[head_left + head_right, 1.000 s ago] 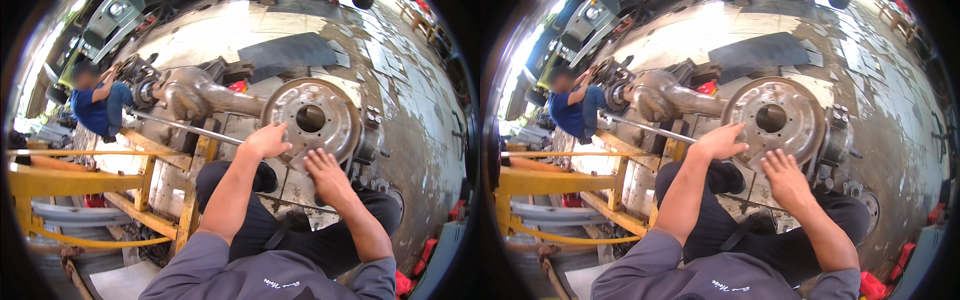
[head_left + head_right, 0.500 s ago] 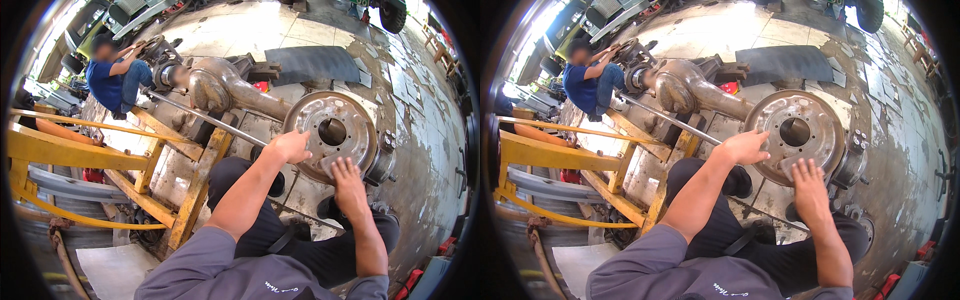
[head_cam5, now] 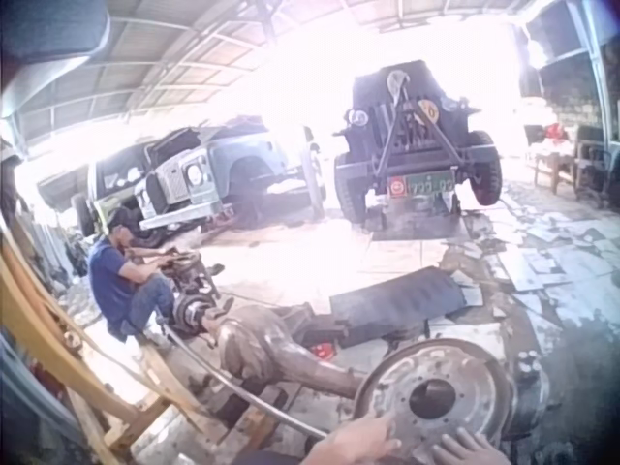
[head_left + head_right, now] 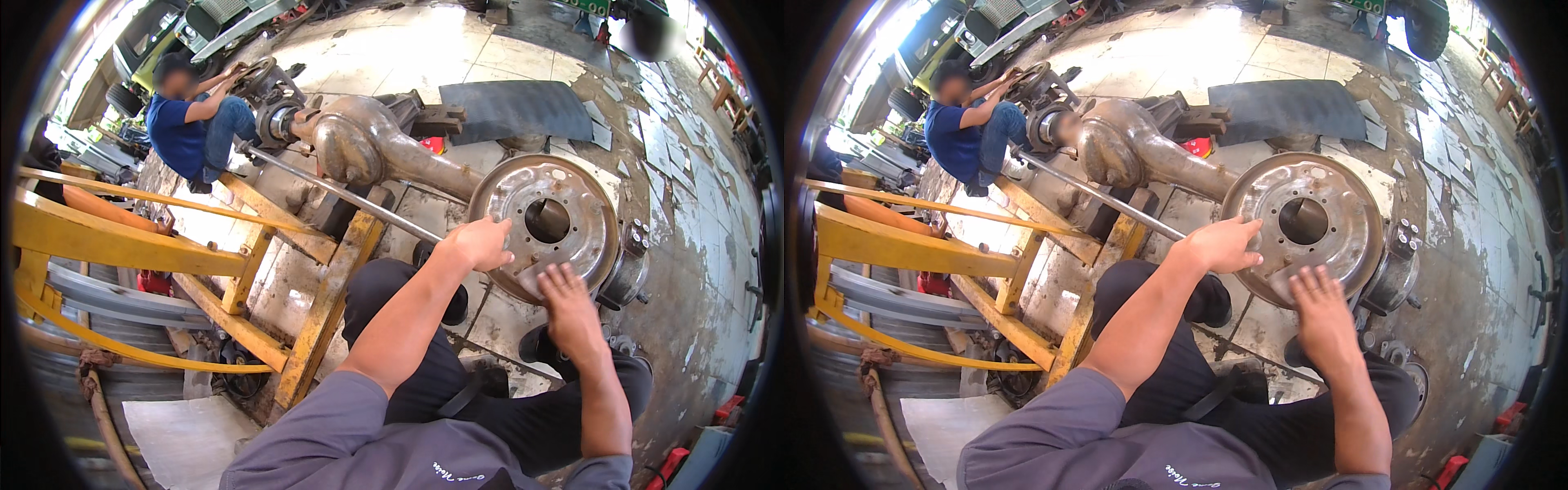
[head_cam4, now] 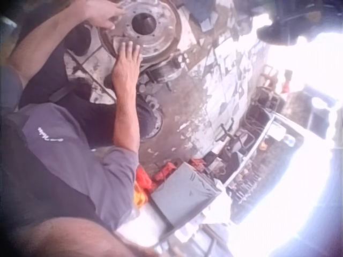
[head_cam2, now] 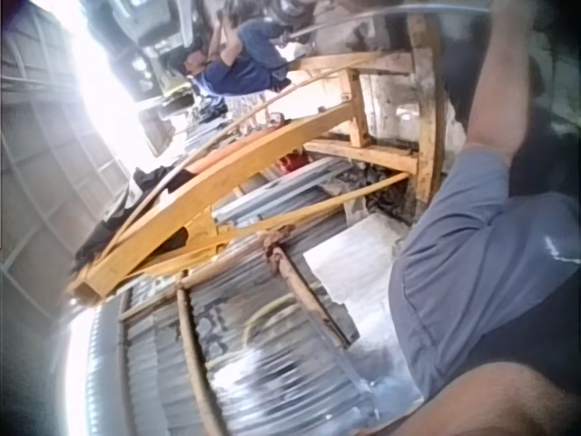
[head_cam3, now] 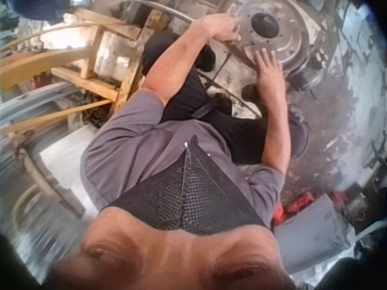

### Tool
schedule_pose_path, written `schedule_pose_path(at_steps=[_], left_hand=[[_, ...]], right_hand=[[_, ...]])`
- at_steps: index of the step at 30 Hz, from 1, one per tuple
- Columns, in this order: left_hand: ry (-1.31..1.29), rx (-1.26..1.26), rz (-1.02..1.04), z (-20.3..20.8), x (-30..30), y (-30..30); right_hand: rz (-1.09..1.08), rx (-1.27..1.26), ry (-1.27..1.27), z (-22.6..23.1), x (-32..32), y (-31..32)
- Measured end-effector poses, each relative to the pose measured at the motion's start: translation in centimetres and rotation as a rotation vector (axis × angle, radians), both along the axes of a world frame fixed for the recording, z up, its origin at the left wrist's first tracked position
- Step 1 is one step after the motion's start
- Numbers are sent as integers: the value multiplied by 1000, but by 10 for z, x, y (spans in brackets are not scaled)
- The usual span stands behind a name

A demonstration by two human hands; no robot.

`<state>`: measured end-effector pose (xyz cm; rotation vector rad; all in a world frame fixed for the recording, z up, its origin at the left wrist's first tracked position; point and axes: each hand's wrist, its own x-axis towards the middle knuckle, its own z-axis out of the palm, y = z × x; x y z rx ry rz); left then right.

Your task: The person sits on the floor and uses a sanding block to smooth the surface of a brake drum. They repeatedly rub the sanding block against the drum's face and inner rim while holding it steady with the other hand.

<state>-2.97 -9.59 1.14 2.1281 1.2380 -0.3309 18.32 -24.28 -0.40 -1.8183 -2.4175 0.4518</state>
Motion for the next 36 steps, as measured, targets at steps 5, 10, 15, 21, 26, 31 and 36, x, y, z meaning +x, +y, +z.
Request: schedule_pose_path(at_steps=[5, 10, 15, 21, 26, 31, 36], left_hand=[[0, -13, 4, 2, 1, 1], [-16, -9, 1, 0, -2, 0], [-8, -20, 10, 2, 0, 0], [-5, 0, -8, -4, 0, 2], [13, -33, -2, 1, 2, 2], [-1, 6, -9, -4, -3, 1], [-4, -2, 1, 2, 2, 1]], right_hand=[[-31, 40, -77, -2, 0, -3], [61, -31, 75, 0, -8, -4], [-37, 43, -59, 0, 1, -6], [-51, 22, 6, 7, 2, -1], [29, 30, -17, -4, -7, -11], [-35, 38, -17, 3, -2, 1], [7, 70, -73, -6, -4, -8]])
